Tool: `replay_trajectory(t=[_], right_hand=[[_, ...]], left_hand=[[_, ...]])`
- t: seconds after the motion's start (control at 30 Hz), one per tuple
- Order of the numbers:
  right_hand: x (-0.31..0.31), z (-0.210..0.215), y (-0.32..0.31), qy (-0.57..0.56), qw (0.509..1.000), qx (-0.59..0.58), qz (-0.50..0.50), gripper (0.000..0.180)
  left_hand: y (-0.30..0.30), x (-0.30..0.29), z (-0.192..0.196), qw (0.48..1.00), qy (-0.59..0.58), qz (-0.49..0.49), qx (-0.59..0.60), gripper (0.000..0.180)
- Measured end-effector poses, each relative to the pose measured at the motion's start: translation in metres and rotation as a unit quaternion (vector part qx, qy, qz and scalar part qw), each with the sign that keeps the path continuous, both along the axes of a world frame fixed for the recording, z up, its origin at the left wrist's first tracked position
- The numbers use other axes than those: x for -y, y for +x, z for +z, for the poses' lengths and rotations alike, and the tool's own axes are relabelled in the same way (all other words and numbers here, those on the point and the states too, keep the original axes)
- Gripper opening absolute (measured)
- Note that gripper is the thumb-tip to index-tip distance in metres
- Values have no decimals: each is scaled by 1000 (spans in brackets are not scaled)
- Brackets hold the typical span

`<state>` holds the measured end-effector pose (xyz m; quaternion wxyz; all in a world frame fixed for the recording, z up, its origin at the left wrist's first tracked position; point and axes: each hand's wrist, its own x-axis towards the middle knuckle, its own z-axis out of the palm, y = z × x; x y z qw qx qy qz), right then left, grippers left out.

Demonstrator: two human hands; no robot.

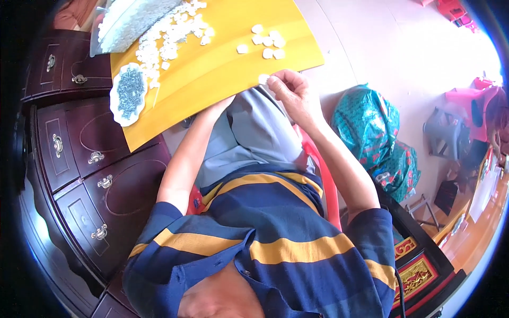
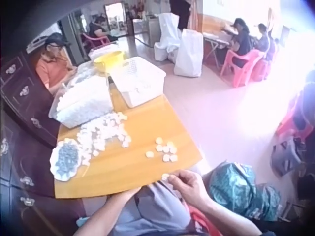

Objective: Assembling small black pins into white plastic flower-shaped components on a table.

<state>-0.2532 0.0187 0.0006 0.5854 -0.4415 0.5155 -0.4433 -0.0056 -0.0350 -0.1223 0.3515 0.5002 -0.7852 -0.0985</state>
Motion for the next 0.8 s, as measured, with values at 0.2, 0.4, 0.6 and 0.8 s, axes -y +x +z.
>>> replay_trajectory(t=[0.2,0.4,0.6,0.8], right_hand=[[24,1,-16,-51,997,-54,-19,21],[52,5,-32,-89,988,-120,-40,22],[76,-2,-37,-58,964,-253,-53,27],[83,11,-34,-48,932,-358,-13,30]], left_hand=[[2,19,-6,999,-26,15,-12,36],[-1,22,-7,999,-28,17,-26,36],[3,30,-10,999,-21,12,-34,36],[7,23,-14,999,-5,11,-44,36]])
